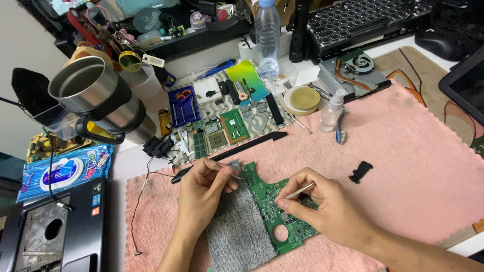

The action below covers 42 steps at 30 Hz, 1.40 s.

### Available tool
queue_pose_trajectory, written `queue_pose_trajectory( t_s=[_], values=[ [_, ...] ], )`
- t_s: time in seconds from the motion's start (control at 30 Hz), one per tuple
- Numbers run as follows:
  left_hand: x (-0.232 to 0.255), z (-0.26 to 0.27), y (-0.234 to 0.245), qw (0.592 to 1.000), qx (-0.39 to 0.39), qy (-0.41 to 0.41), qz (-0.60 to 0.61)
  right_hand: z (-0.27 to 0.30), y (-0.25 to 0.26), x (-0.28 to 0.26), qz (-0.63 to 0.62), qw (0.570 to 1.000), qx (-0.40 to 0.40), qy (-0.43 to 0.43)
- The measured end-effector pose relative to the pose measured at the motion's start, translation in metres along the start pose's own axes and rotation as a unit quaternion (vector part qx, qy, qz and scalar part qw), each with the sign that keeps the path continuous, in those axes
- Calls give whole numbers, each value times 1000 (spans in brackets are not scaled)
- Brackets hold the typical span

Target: The person uses a metal probe to touch and adjust small components on a green circuit board while holding it steady with a cloth. The hands repeatedly probe specific areas of the board throughout the clip.

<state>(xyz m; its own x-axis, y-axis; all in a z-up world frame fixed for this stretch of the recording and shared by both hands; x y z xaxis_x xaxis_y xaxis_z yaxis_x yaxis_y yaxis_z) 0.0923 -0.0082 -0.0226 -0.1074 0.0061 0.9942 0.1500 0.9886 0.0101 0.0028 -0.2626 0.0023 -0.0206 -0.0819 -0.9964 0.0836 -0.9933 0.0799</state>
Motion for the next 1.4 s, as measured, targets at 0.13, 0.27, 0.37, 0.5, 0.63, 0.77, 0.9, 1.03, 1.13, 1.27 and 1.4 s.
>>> queue_pose_trajectory(
  t_s=[0.13,0.27,0.37,0.5,0.63,0.77,0.9,1.03,1.13,1.27,1.4],
  values=[
    [3,2,2,1000,6,13,-2,3,8,8,-24,999,2,48],
    [-7,-1,9,1000,12,11,6,3,37,20,-95,992,57,68],
    [-7,0,3,1000,7,-2,-3,5,62,19,-90,990,50,98],
    [18,5,-1,999,1,-11,-31,8,84,9,15,992,46,118],
    [12,5,1,1000,8,4,-24,10,68,-12,36,995,29,88],
    [14,4,-1,999,-2,-9,-35,7,29,-30,-14,996,-26,79],
    [15,5,-2,999,-7,-20,-29,-1,-2,-28,-2,993,-59,103],
    [21,6,-3,999,0,-1,-38,-4,-11,-24,77,988,-71,118],
    [24,8,-2,998,1,5,-65,-3,-14,-19,80,987,-65,124],
    [27,8,-4,998,-8,-2,-64,-4,-17,-24,119,981,-64,140],
    [29,9,-5,998,-5,-6,-67,-4,-19,-27,159,972,-70,157]
  ],
)
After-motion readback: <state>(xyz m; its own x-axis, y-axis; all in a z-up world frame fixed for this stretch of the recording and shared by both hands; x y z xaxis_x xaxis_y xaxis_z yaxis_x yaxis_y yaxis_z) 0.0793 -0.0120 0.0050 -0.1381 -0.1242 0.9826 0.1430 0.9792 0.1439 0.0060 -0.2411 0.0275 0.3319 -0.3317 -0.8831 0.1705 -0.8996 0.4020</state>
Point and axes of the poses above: each hand's wrist, its own z-axis away from the middle knuckle, its own y-axis out of the back of the hand, x = y × z, the point moved 8 cm from there along -z, towards the middle knuckle, and after that the axes turned 5 degrees about -z, right-handed, at the moved point
